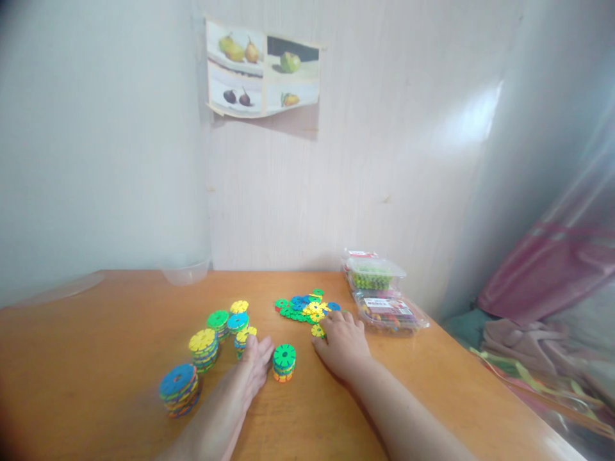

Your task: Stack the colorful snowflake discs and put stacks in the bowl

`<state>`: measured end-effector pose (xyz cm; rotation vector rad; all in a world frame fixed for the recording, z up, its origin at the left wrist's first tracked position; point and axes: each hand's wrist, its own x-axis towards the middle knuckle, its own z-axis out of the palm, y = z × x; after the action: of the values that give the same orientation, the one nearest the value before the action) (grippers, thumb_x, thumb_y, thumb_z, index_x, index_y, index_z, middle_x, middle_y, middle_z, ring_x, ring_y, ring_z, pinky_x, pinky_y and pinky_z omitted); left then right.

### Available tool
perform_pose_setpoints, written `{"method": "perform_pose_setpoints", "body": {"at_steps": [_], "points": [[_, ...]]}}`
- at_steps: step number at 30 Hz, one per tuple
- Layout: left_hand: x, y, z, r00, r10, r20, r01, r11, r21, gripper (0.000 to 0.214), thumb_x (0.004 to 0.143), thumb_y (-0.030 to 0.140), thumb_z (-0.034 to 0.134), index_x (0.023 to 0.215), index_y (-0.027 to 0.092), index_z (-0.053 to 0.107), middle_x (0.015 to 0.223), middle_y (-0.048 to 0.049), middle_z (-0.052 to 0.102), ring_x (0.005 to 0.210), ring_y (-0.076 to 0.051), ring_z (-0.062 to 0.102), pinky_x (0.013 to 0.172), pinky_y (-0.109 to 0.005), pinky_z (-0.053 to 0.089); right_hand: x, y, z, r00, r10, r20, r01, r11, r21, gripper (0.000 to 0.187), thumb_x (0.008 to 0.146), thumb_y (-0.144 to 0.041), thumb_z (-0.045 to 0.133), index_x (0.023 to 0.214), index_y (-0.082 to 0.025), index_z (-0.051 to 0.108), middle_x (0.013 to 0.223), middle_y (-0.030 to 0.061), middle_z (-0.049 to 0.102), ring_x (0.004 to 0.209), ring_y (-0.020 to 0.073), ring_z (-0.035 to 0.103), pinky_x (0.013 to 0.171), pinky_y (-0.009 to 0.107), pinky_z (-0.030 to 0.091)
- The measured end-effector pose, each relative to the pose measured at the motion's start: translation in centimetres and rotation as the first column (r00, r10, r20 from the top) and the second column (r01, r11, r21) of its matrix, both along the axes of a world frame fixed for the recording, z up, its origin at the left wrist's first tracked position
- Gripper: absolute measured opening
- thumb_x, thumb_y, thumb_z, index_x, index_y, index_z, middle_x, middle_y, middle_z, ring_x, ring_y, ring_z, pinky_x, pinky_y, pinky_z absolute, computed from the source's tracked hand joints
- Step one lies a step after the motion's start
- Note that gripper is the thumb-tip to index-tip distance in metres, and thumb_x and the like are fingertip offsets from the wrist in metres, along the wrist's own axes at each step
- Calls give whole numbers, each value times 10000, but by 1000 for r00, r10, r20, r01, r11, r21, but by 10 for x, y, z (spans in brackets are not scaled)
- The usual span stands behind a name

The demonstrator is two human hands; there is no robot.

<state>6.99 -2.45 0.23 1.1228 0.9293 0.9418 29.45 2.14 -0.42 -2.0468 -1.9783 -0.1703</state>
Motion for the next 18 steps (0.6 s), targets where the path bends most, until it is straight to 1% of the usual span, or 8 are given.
{"method": "perform_pose_setpoints", "body": {"at_steps": [5,8,12,15,18], "points": [[0,2,-2,1000,16,-2,-16,1000,-12,776,893,718,365,1492,226,388,1580,-44,314,1475,-229,222,1218,-373,195,-2,-2,6,1000,0,24,0,1000,-19,343,929,-439,468,968,-228,736,1105,111,672,1086,294,521,847,388,320],[0,3,-2,1000,12,6,-12,1000,-14,814,884,723,387,1505,197,356,1594,-45,284,1486,-215,198,1227,-370,176,-2,-5,11,999,5,34,-5,1000,9,354,960,-398,430,910,-235,740,1038,93,690,1035,267,539,826,369,312],[0,2,-1,1000,17,6,-17,1000,-21,842,871,744,384,1502,188,356,1593,-45,293,1488,-215,199,1232,-376,172,-2,-9,18,999,16,35,-18,999,39,333,969,-349,427,912,-243,737,1000,74,698,995,238,545,813,338,310],[0,2,0,1000,28,12,-28,999,-27,843,862,748,399,1496,194,367,1584,-42,319,1484,-216,215,1233,-376,177,-3,-9,18,999,24,36,-26,999,47,317,959,-346,443,914,-251,742,978,74,696,983,235,545,791,326,315],[1,2,1,1000,16,26,-15,999,-38,866,857,750,410,1501,173,355,1599,-42,280,1490,-209,198,1235,-366,160,-2,-8,16,998,35,51,-38,997,68,311,949,-332,452,882,-239,741,939,81,691,952,233,551,786,325,323]]}}
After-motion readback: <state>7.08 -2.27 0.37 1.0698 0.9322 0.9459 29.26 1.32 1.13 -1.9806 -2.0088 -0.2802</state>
